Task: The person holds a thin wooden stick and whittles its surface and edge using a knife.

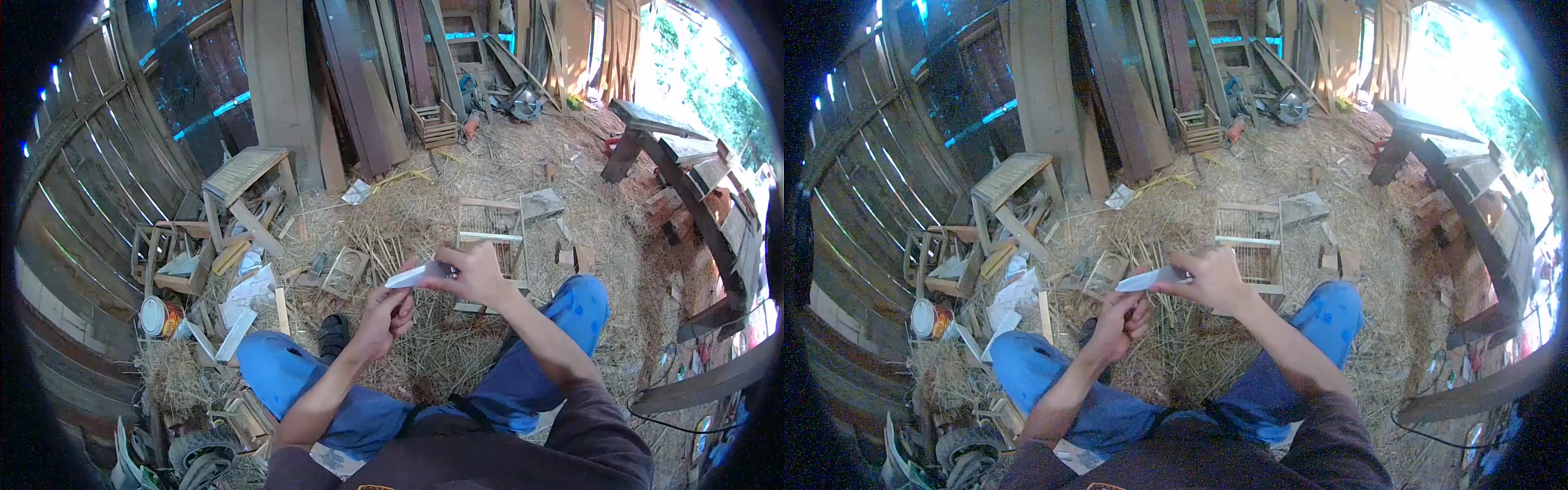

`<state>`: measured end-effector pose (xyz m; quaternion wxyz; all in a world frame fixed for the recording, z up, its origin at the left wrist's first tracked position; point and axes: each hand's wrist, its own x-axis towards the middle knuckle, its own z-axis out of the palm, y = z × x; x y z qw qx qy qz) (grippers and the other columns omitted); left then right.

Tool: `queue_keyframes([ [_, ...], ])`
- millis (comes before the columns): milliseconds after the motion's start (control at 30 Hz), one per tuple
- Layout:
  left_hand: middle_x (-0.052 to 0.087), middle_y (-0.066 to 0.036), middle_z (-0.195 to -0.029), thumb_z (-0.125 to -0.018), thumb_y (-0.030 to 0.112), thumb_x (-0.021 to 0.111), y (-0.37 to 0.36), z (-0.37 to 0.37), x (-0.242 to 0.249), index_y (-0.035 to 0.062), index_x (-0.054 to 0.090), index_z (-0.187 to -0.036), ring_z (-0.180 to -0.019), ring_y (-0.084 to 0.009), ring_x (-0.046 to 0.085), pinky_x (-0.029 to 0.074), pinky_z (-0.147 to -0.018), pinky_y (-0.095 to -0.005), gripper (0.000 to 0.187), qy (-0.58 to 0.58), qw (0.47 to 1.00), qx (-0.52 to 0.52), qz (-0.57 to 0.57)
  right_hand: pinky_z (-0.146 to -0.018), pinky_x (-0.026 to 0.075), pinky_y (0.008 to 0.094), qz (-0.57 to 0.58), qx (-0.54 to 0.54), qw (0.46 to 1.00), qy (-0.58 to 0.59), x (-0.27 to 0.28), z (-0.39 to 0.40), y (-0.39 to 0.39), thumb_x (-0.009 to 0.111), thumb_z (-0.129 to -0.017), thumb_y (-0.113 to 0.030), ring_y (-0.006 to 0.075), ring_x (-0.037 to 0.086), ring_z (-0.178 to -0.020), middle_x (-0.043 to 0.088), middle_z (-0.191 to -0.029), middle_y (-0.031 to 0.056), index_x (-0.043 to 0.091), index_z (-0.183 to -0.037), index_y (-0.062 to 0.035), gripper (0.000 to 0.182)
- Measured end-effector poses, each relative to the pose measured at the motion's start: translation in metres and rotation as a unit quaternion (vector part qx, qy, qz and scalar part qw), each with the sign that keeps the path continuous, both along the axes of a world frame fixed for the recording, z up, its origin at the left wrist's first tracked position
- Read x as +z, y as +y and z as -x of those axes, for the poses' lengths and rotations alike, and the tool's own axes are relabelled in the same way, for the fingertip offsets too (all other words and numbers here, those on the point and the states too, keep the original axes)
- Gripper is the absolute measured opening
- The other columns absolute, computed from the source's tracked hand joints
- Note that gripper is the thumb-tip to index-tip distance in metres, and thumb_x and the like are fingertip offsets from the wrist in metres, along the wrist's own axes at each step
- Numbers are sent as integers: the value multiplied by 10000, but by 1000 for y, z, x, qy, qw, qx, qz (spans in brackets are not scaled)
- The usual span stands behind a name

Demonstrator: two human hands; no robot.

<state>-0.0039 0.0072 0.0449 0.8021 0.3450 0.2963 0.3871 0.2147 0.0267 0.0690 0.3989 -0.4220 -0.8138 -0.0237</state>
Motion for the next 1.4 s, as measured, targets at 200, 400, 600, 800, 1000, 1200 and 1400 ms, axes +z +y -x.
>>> queue_keyframes([
  [200,402,38,-691,-1058,154,497,-5,-2,-2,159,375,-1555,-534,-45,338,268,-441,-208,512,24,999,-27,-11,-482,474,388,30,-25,998,51,2,-2,7,803,-770,-528,272,623,-491,614,-573,94,661,-757,-98,453],
  [400,386,42,-701,-1058,170,512,3,-5,-16,176,417,-1537,-554,-42,326,244,-450,-206,488,-31,999,4,-20,-483,483,394,26,-26,999,3,-3,-3,4,801,-766,-550,295,626,-502,619,-576,90,692,-795,-117,447],
  [600,410,45,-678,-1040,156,503,3,-2,-8,191,406,-1531,-526,-49,345,241,-438,-216,502,0,1000,3,-20,-502,483,371,60,-16,998,-10,1,3,5,834,-756,-455,273,641,-514,629,-598,102,689,-812,-96,391],
  [800,388,48,-678,-1046,163,529,-6,-7,-5,150,483,-1474,-520,-39,307,215,-429,-211,431,-11,1000,3,14,-481,477,374,35,-29,999,3,4,-4,8,820,-769,-465,272,636,-498,612,-566,90,690,-804,-104,386],
  [1000,385,48,-679,-1049,162,521,1,-1,-6,179,386,-1555,-518,-42,300,220,-429,-215,524,-26,999,-7,31,-473,468,402,36,-6,999,-16,-2,3,9,775,-797,-545,304,638,-508,606,-564,116,672,-783,-118,439],
  [1200,406,45,-684,-1056,182,521,-7,-14,0,95,576,-1345,-503,-40,299,235,-429,-221,307,22,998,11,-49,-501,468,391,35,-52,998,0,4,-8,10,821,-784,-451,293,628,-513,604,-586,127,684,-808,-83,393],
  [1400,397,47,-653,-1047,186,544,2,-12,-9,118,467,-1502,-489,-37,296,234,-424,-226,466,49,998,24,-42,-494,461,381,73,-36,997,-14,0,-3,13,801,-814,-450,282,598,-481,578,-547,108,667,-816,-97,377],
])
